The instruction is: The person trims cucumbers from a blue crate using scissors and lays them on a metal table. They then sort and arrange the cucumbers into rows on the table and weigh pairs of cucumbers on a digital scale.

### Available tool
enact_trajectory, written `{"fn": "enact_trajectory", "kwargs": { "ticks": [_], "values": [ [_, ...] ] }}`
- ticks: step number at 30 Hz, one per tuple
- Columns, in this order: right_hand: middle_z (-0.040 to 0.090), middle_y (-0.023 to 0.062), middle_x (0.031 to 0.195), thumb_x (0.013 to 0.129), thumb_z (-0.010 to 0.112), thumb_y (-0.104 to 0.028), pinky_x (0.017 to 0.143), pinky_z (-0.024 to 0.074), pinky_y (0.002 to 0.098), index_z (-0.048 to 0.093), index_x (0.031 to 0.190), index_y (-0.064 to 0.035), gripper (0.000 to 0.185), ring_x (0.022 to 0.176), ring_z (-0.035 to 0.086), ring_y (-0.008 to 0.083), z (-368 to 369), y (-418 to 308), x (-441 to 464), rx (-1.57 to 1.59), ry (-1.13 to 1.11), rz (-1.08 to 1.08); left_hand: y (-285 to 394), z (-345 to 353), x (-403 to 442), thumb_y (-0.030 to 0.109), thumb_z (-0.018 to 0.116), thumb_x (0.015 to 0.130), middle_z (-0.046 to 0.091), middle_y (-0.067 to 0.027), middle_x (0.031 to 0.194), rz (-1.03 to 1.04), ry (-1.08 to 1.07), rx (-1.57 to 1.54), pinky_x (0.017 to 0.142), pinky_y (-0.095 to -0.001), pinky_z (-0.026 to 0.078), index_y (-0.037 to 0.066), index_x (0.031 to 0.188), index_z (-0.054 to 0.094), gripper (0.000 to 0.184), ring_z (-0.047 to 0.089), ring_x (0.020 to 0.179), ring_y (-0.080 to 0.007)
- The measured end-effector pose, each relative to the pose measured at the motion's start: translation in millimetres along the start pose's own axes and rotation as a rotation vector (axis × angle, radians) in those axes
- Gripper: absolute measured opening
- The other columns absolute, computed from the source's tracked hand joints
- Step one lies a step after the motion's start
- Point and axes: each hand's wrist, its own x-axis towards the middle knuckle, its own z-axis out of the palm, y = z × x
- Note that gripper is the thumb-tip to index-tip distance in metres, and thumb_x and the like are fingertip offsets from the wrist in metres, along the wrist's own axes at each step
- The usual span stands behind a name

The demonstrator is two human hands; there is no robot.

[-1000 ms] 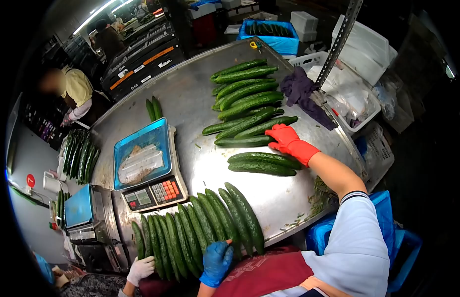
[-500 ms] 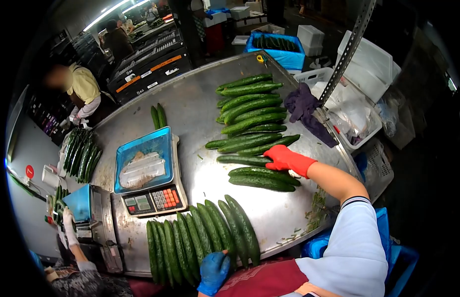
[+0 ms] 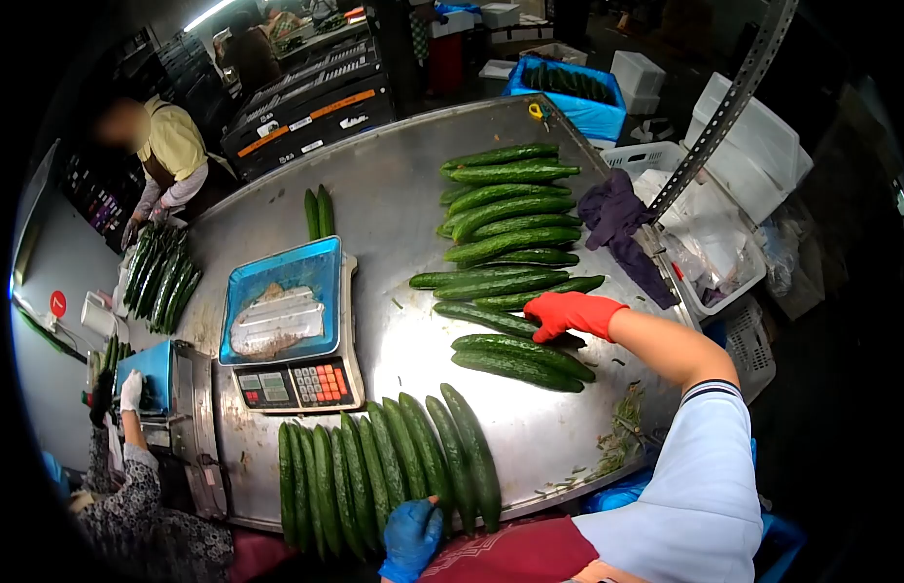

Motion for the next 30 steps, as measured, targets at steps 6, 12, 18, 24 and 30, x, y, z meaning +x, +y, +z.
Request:
{"fn": "enact_trajectory", "kwargs": {
  "ticks": [6, 12, 18, 24, 30],
  "values": [
    [0.065, 0.0173, 0.104, 0.068, 0.071, -0.032, 0.082, 0.0496, 0.0402, 0.061, 0.115, -0.0039, 0.056, 0.097, 0.063, 0.0316, 2, -1, -4, 0.116, 0.016, 0.063, 10, 1, 7, 0.014, 0.065, 0.08, 0.063, -0.0131, 0.082, 0.025, -0.008, 0.091, 0.067, -0.0408, 0.049, 0.006, 0.1, 0.067, 0.021, 0.061, 0.077, -0.0324],
    [0.059, 0.0184, 0.12, 0.075, 0.072, -0.031, 0.092, 0.0438, 0.0388, 0.053, 0.127, -0.0045, 0.061, 0.112, 0.055, 0.0311, 13, 7, -26, 0.335, 0.154, -0.016, 18, -1, 18, 0.013, 0.065, 0.081, 0.063, -0.0123, 0.084, 0.005, -0.047, 0.075, 0.068, -0.0393, 0.049, 0.006, 0.1, 0.067, 0.02, 0.06, 0.078, -0.0311],
    [0.055, 0.0209, 0.122, 0.081, 0.067, -0.023, 0.098, 0.0389, 0.0402, 0.05, 0.131, -0.0028, 0.057, 0.115, 0.049, 0.0345, 35, 19, -38, 0.362, 0.267, -0.093, 10, 1, 18, 0.011, 0.066, 0.08, 0.063, -0.012, 0.085, 0.01, -0.069, 0.07, 0.069, -0.0388, 0.049, 0.006, 0.101, 0.067, 0.021, 0.06, 0.079, -0.0309],
    [0.059, 0.0175, 0.118, 0.08, 0.067, -0.018, 0.095, 0.0416, 0.0375, 0.054, 0.128, -0.0066, 0.051, 0.11, 0.055, 0.0284, 52, 34, -41, 0.506, 0.322, -0.141, 9, -1, 22, 0.009, 0.066, 0.079, 0.062, -0.0121, 0.087, 0.037, -0.074, 0.062, 0.071, -0.0389, 0.049, 0.006, 0.103, 0.066, 0.024, 0.06, 0.081, -0.0312],
    [0.064, 0.0095, 0.112, 0.083, 0.064, -0.014, 0.089, 0.0448, 0.0295, 0.056, 0.126, -0.004, 0.045, 0.103, 0.057, 0.0166, 59, 35, -50, 0.841, 0.278, -0.141, 10, 3, 32, 0.01, 0.067, 0.078, 0.062, -0.012, 0.087, 0.07, -0.088, 0.066, 0.071, -0.0395, 0.049, 0.006, 0.102, 0.067, 0.023, 0.06, 0.081, -0.0311]
  ]
}}
